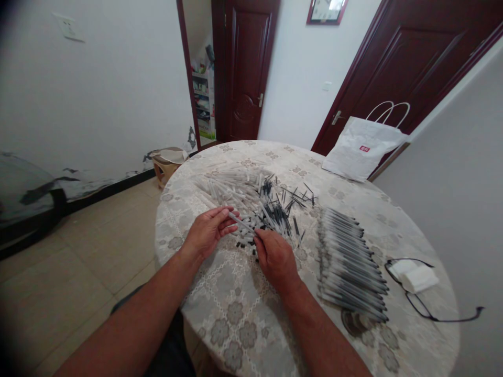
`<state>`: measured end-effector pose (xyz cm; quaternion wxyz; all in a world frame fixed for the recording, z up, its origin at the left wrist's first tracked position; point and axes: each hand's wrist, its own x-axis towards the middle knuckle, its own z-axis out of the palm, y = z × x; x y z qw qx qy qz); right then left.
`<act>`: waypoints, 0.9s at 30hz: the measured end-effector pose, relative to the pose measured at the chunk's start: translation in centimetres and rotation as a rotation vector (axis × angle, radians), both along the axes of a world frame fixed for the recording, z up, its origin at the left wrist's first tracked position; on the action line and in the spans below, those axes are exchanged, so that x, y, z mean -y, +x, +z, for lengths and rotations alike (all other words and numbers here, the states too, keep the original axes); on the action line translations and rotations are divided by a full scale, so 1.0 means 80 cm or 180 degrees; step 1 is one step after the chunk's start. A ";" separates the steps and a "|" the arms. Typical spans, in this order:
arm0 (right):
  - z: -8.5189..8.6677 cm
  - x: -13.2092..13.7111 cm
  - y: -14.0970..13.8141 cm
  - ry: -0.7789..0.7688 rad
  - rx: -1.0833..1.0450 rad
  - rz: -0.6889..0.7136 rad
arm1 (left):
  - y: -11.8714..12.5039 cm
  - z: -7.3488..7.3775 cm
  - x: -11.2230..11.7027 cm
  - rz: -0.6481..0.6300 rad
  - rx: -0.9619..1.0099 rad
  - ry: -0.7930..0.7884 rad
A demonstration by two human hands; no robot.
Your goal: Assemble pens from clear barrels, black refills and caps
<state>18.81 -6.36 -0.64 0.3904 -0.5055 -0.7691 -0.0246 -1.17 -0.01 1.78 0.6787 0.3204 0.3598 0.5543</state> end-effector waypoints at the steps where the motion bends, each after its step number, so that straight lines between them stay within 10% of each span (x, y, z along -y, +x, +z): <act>1: 0.000 0.000 0.000 0.0017 0.0033 0.0008 | 0.000 0.000 0.000 -0.0002 -0.0025 0.0015; 8: 0.007 0.005 -0.001 -0.0412 -0.0430 -0.0133 | 0.001 -0.007 -0.001 -0.0059 -0.0227 0.0157; 17: 0.016 -0.004 -0.003 -0.2531 -0.2665 0.0143 | 0.001 -0.005 0.001 -0.0136 -0.0582 0.0292; 27: 0.066 0.013 0.011 -0.1168 0.0239 0.0057 | 0.015 0.000 0.016 -0.0962 -0.1706 0.0981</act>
